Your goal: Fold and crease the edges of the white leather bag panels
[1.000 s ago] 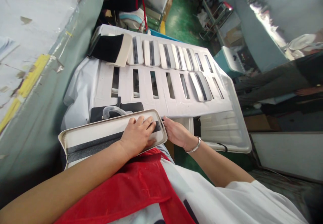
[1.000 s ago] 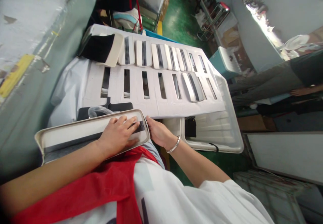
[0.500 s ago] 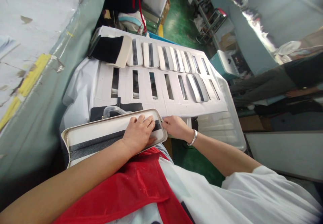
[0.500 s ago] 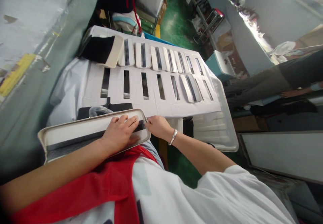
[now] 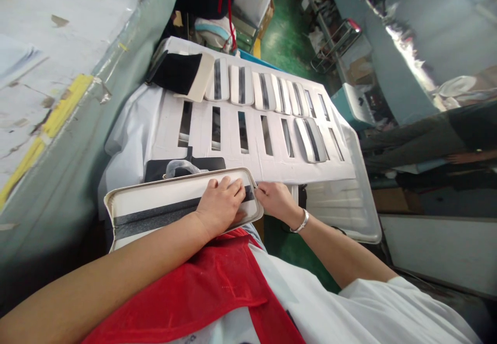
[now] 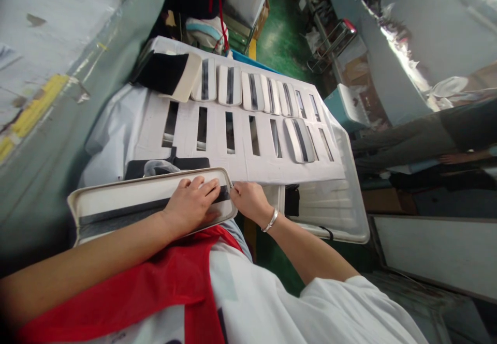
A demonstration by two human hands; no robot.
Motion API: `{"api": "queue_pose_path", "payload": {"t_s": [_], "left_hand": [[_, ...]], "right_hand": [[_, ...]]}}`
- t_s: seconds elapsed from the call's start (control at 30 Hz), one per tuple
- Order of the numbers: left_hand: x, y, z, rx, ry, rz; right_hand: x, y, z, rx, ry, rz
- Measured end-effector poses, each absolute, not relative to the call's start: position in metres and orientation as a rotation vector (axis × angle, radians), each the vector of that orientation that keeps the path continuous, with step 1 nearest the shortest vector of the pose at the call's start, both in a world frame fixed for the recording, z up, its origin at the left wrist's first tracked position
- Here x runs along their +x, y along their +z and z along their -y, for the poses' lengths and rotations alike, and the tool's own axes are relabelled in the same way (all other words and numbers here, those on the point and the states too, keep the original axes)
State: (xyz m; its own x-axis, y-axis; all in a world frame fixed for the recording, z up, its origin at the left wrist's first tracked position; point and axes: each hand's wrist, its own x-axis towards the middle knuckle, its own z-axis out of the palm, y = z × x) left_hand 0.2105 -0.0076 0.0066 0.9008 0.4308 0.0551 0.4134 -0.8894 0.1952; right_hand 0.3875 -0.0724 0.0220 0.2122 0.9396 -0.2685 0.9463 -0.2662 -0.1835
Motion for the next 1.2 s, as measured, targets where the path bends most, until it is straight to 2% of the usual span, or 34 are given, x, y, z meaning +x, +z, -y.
{"api": "queue_pose_path", "payload": {"t_s": [0.13, 0.23, 0.3, 0.43, 0.63, 0.73, 1.07, 1.2], "left_hand": [[0.211, 0.009, 0.006, 2.885, 0.122, -0.646], [0.212, 0.009, 0.005, 2.879, 0.103, -0.635], [0.213, 0.009, 0.005, 2.874, 0.105, -0.630], [0.212, 0.008, 0.006, 2.870, 0.140, -0.644], [0.212, 0.008, 0.006, 2.865, 0.123, -0.649], [0.213, 0.009, 0.005, 2.865, 0.113, -0.643], [0.212, 0.008, 0.005, 2.857, 0.112, -0.651], [0.212, 0.009, 0.005, 2.845, 0.101, -0.658]], "right_hand": [[0.382, 0.025, 0.073, 2.353, -0.412, -1.936], [0.384, 0.028, 0.074, 2.293, -0.503, -2.033], [0.391, 0.027, 0.075, 2.353, -0.788, -2.048], [0.405, 0.016, 0.075, 2.543, -1.565, -1.772], [0.412, 0.011, 0.069, 2.521, -1.906, -1.573], [0.411, 0.015, 0.066, 2.508, -1.726, -1.647], [0.392, 0.012, 0.071, 2.617, -0.636, -1.963], [0.385, 0.010, 0.077, 2.621, -0.401, -2.028]]}}
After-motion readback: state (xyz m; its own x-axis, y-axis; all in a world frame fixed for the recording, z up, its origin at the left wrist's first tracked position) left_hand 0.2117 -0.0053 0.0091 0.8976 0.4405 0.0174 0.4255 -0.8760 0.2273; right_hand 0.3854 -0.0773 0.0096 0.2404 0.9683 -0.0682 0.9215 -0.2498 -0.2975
